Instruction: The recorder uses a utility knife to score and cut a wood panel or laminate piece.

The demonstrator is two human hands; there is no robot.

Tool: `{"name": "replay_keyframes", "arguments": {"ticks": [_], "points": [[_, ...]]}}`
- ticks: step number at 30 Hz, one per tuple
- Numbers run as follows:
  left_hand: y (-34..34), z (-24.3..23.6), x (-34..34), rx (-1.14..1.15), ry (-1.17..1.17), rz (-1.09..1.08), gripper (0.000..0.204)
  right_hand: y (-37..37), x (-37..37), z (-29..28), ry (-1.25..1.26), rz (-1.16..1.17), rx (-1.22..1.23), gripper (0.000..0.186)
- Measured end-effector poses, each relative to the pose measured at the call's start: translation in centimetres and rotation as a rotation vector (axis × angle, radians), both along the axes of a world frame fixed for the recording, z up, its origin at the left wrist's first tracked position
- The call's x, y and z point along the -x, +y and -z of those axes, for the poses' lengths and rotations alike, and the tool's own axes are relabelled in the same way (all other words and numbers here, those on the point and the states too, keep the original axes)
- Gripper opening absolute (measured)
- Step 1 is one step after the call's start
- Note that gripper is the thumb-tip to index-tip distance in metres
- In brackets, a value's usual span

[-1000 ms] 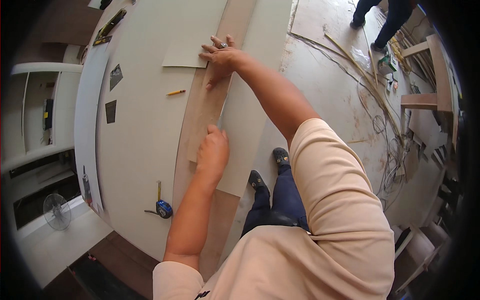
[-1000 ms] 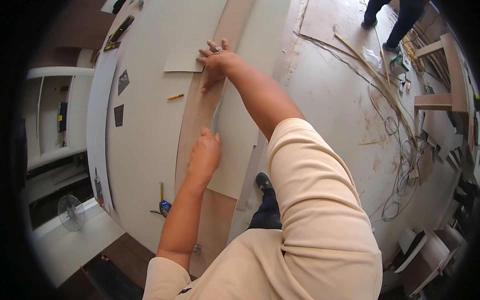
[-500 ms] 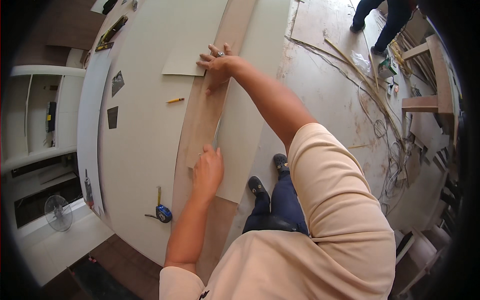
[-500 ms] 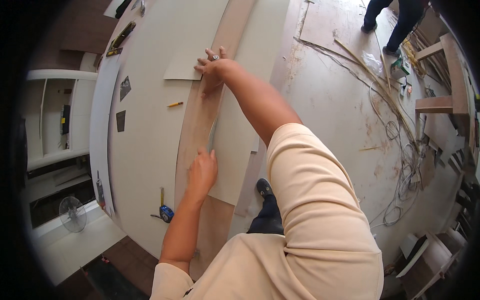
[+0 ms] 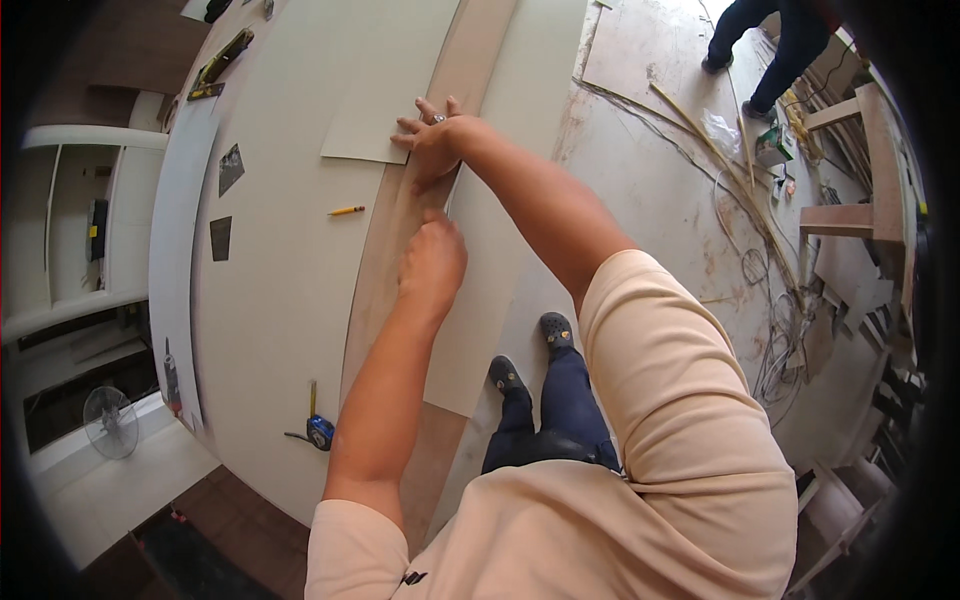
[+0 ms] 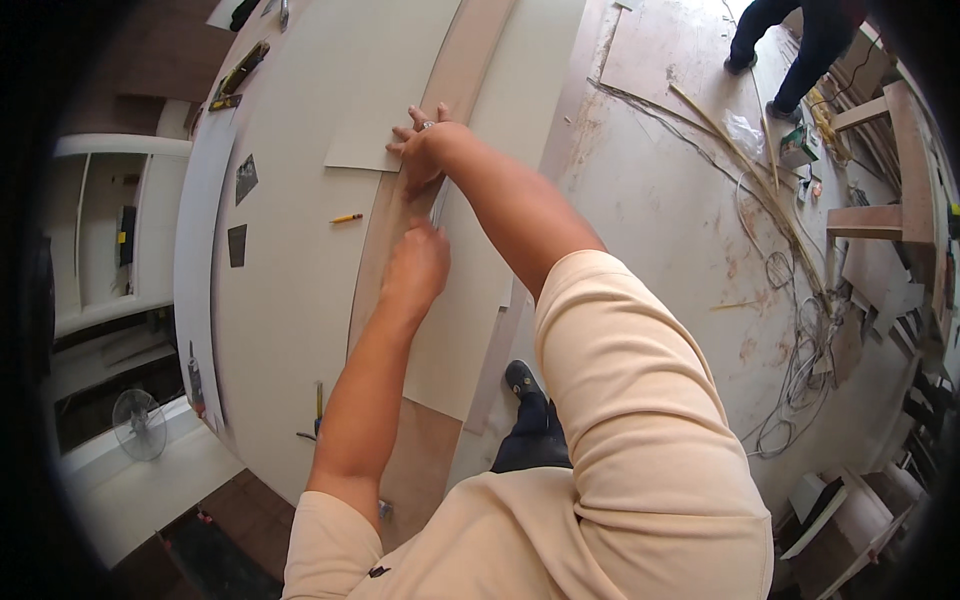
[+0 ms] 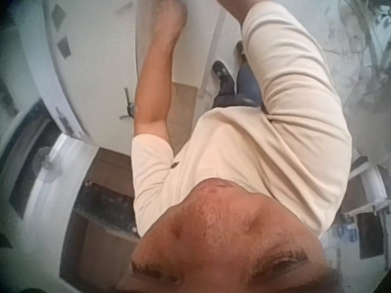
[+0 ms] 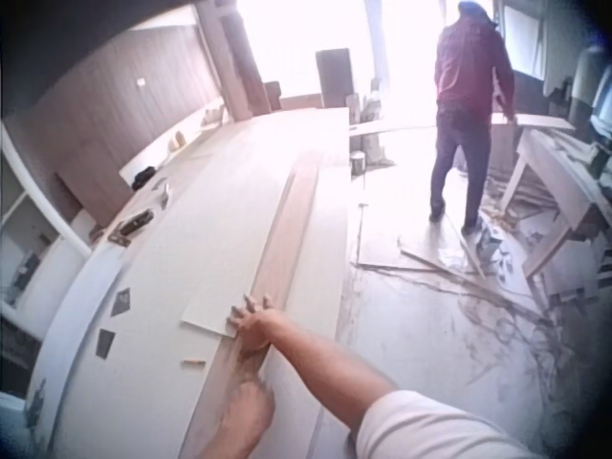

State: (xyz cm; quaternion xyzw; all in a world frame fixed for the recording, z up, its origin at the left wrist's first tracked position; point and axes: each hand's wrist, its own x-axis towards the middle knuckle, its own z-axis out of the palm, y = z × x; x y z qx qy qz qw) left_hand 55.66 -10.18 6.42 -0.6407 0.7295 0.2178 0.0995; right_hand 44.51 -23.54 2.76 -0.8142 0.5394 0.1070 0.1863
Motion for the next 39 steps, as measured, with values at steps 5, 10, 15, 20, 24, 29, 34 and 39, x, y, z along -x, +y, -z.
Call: {"name": "replay_keyframes", "arguments": {"ticks": [5,10,15,20,24,29,34,39], "points": [[1.7,0.6,-2.2,0.006,0.046,-0.03,0.035,-0.2,-0.2,0.1,-0.049,-0.021,-0.013,0.107],[6.0,0.1,-5.8,-0.04,-0.012,-0.025,0.035,0.1,-0.3,-0.5,-0.03,-0.021,-0.046,0.109],[10.2,-0.7,-8.9,0.01,-0.129,0.049,0.032,1.0,-0.3,-1.0,-0.006,0.01,-0.032,0.118],[12.6,-0.9,-11.0,-0.007,-0.158,0.031,0.033,1.2,-0.6,-1.0,-0.049,0.031,-0.022,0.128],[13.9,-0.9,-12.2,-0.012,-0.128,0.044,0.034,0.8,0.3,-1.1,-0.032,0.04,-0.002,0.128],[14.5,-0.2,-12.9,-0.025,-0.162,0.027,0.035,1.2,-0.3,-1.1,-0.033,0.024,-0.025,0.128],[15.2,-0.5,-12.7,-0.02,-0.143,-0.013,0.035,1.6,-0.8,-1.1,-0.027,0.031,-0.035,0.127],[13.6,-1.8,-11.7,-0.131,-0.059,-0.04,0.035,1.0,-0.4,-1.3,0.029,0.038,-0.028,0.127]]}}
